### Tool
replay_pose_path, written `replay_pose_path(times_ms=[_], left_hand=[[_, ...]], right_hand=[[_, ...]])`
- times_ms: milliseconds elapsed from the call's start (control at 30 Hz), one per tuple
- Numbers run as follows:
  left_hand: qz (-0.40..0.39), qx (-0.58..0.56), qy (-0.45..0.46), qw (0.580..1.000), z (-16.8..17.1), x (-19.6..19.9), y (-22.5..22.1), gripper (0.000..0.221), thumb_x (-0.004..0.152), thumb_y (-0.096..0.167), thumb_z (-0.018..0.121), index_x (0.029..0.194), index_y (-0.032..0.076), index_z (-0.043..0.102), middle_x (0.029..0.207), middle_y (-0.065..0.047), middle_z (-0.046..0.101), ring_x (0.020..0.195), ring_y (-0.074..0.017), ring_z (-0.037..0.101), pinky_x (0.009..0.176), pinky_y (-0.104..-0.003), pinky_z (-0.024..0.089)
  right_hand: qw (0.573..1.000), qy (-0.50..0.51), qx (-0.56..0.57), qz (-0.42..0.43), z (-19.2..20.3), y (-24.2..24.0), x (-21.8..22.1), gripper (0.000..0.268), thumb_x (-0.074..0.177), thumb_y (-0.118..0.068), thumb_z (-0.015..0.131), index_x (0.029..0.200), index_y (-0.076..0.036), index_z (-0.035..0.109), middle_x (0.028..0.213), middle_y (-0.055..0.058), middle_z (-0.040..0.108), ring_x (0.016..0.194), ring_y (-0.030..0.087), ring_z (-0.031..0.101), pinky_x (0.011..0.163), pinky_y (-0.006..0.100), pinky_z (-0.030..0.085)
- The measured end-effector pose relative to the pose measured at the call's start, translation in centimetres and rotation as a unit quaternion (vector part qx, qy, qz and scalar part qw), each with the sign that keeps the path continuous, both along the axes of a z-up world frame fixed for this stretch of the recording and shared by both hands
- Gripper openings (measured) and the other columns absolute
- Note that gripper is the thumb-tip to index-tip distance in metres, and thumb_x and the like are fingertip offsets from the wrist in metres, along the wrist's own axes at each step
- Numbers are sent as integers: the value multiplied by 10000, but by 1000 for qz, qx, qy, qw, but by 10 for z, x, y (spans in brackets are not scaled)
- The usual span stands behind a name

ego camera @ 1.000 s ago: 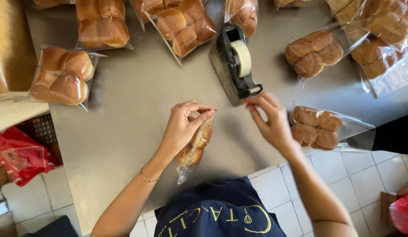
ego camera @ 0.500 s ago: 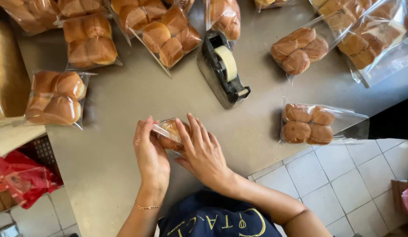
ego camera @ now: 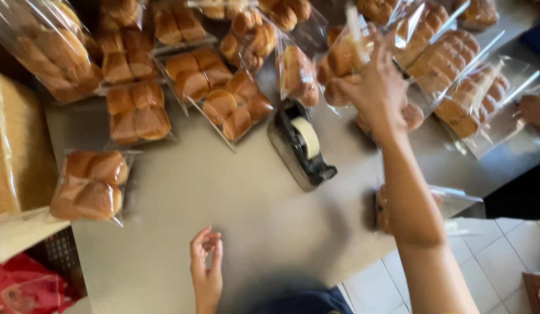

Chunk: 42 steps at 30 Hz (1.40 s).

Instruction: The person packages bread by placing multiple bread rolls into clear plastic bags and sealing them using adhesive tape from a dispenser.

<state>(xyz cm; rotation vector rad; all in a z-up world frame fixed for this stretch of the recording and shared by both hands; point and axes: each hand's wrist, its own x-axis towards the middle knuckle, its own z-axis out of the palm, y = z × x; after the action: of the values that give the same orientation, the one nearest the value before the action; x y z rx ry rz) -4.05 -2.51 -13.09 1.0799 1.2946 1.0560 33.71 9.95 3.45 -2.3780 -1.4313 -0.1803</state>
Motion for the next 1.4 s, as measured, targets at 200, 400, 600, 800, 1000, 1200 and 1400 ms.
replay_pose_path(times_ms=[200,400,600,800,1000,1200,1400], left_hand=[[57,156,184,969,-33,-29,22,357,833,186,536,1154,28,523,1040,-117,545,870,-183,590,864,-294,428],[222,269,407,844,24,-67,85,522,860,175,579,1250,-82,347,1295,-295,255,1212,-474,288,1029,-579,257],[254,265,366,855,2,-83,158,791,819,438,588,1396,10,258,1424,-299,110,1337,-470,135,1093,-547,143],[285,260,368,846,-20,-88,175,638,817,223,669,1356,64,366,1467,-279,99,1372,-478,102,1116,-577,166],[266,238,339,871,-26,-96,178,655,789,255,662,1344,70,367,1476,-264,77,1393,-437,87,1128,-548,166],[221,226,360,878,-24,-96,176,758,682,320,747,1309,89,388,1472,-273,16,1372,-496,24,1083,-635,179],[226,231,325,889,-13,-87,192,612,769,121,715,1308,102,425,1477,-251,34,1374,-471,10,1104,-587,153]], right_hand=[[943,-320,-53,-72,-138,101,53,1009,628,-583,725,1401,-129,261,1173,134,480,932,235,538,622,336,521],[998,8,-21,66,-83,139,1,677,945,-343,441,1429,-43,74,1478,226,93,1360,374,46,1041,592,84],[895,108,-128,412,-21,194,-195,648,863,-466,452,1341,-43,338,1375,172,345,1265,315,301,1006,500,260],[793,-267,126,532,-80,373,-309,857,687,-297,764,1367,-68,296,1414,121,286,1294,289,336,943,380,453],[853,-64,34,517,-79,433,-358,523,926,-529,335,1070,-79,561,1028,138,619,961,370,562,772,525,408],[809,-37,225,541,-35,316,-323,186,675,-136,631,695,-115,447,604,37,529,642,270,536,870,390,339],[802,24,258,538,36,172,-225,230,898,-163,643,746,-67,500,657,3,486,646,202,466,846,354,337]])
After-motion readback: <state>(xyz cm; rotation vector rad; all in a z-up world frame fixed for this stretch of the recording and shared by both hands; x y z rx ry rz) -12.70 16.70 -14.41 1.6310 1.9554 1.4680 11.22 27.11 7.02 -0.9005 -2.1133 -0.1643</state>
